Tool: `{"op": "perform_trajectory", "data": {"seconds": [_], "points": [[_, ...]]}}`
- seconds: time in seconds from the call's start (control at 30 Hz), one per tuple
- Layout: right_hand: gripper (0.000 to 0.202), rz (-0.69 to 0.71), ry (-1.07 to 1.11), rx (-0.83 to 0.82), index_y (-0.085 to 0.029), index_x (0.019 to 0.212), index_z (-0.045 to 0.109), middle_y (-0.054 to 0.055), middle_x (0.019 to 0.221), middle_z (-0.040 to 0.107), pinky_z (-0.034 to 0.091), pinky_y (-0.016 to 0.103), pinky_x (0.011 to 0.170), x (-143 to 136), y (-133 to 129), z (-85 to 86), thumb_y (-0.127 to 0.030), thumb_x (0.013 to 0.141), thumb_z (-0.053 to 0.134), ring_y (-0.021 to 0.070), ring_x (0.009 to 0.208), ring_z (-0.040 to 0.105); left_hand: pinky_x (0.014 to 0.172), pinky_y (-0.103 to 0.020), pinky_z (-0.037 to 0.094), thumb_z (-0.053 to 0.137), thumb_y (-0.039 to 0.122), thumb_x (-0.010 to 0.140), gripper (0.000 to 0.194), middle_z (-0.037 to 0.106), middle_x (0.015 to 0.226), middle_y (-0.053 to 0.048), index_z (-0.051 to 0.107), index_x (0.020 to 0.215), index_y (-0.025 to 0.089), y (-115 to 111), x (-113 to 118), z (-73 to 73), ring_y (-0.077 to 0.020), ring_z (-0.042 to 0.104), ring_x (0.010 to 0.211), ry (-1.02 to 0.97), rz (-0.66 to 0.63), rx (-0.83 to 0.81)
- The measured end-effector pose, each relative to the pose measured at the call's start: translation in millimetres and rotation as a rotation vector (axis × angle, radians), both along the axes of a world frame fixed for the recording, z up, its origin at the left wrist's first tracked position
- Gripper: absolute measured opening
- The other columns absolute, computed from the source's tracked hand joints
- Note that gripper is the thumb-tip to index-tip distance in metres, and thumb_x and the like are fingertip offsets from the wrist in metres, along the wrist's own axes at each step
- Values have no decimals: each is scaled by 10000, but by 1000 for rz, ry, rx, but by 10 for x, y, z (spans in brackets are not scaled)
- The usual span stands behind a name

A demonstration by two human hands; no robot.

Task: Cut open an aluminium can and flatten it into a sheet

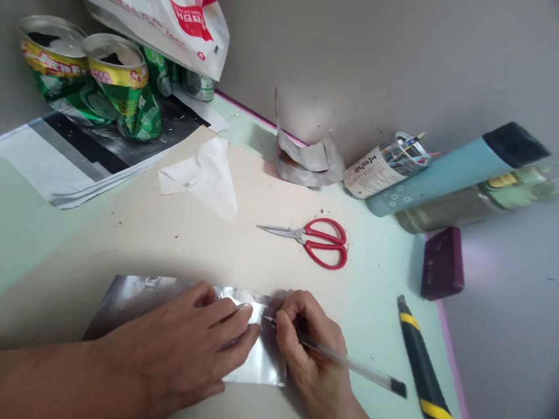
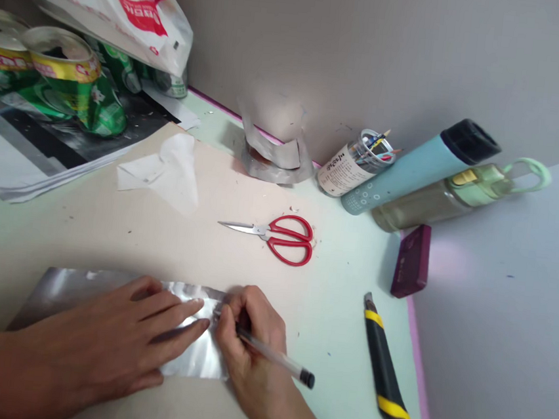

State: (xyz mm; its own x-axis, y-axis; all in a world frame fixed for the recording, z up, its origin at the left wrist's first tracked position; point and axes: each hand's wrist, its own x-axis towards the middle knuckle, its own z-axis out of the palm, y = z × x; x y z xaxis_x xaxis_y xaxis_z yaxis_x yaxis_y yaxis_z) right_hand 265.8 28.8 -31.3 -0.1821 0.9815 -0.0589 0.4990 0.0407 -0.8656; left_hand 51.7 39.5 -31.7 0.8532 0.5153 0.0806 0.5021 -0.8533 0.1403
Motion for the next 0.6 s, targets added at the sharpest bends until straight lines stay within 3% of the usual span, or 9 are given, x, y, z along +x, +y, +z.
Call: {"op": "perform_trajectory", "data": {"seconds": [0.6], "points": [[244,41,9,-2,-221,755,447,-50,668,459,330,230,516,32,4,-7,-258,986,514,106,576,396,674,-390,362,743,518,835,528,695,1182,-31,609,1239,206,-17,1,-10,-218,594,920,-22,18,42]]}}
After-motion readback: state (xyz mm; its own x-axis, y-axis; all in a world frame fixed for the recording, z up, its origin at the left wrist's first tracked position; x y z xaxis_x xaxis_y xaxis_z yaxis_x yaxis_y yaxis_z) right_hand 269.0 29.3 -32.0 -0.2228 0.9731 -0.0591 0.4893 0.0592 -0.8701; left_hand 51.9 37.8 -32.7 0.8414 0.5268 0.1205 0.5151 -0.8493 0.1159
